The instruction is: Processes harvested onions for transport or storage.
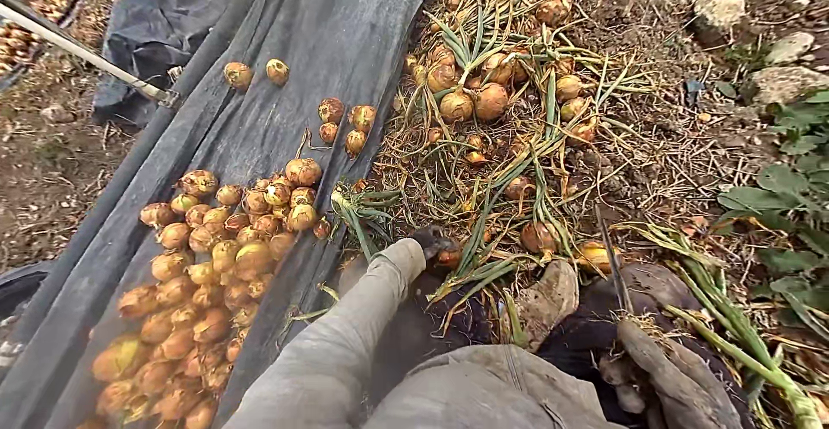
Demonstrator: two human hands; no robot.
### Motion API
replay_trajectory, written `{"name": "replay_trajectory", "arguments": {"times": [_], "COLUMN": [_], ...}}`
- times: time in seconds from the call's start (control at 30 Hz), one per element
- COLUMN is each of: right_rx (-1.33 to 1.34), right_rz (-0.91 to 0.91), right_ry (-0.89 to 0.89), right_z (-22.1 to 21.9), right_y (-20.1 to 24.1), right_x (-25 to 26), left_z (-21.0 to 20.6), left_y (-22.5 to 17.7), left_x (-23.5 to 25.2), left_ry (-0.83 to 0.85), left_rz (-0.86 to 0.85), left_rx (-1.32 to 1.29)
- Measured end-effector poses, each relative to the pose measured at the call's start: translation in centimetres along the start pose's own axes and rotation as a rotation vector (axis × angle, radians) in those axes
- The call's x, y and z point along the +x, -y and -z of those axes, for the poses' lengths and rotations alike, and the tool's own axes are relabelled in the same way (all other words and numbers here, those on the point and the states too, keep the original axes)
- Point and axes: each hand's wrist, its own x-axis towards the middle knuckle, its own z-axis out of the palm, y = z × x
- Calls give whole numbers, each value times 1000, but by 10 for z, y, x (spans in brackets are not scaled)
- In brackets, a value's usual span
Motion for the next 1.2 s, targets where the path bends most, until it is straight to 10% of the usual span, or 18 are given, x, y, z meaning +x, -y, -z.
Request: {"name": "replay_trajectory", "arguments": {"times": [0.13, 0.37, 0.47, 0.63, 0.8, 0.93, 1.2], "right_rx": [7, 50, 68, 121, 234, 233, 160], "right_rz": [-5, 64, 74, 21, 15, 9, -170], "right_ry": [-1, 9, 6, -128, -343, -363, -201], "right_z": [11, 34, 46, 59, 73, 84, 74], "right_y": [0, 7, 4, -2, -14, -19, -16], "right_x": [8, 17, 18, 11, 5, 4, -6], "left_z": [17, 134, 121, 54, -31, -96, -157], "left_y": [-39, -72, -106, -116, -151, -178, -163], "left_x": [-56, -98, -109, -62, -15, 30, 102], "left_ry": [-94, -288, -210, -392, -187, 158, -85], "left_rz": [13, -667, -610, -178, -78, -19, 102], "left_rx": [-1057, -1508, -1235, -113, 962, 769, 185]}}
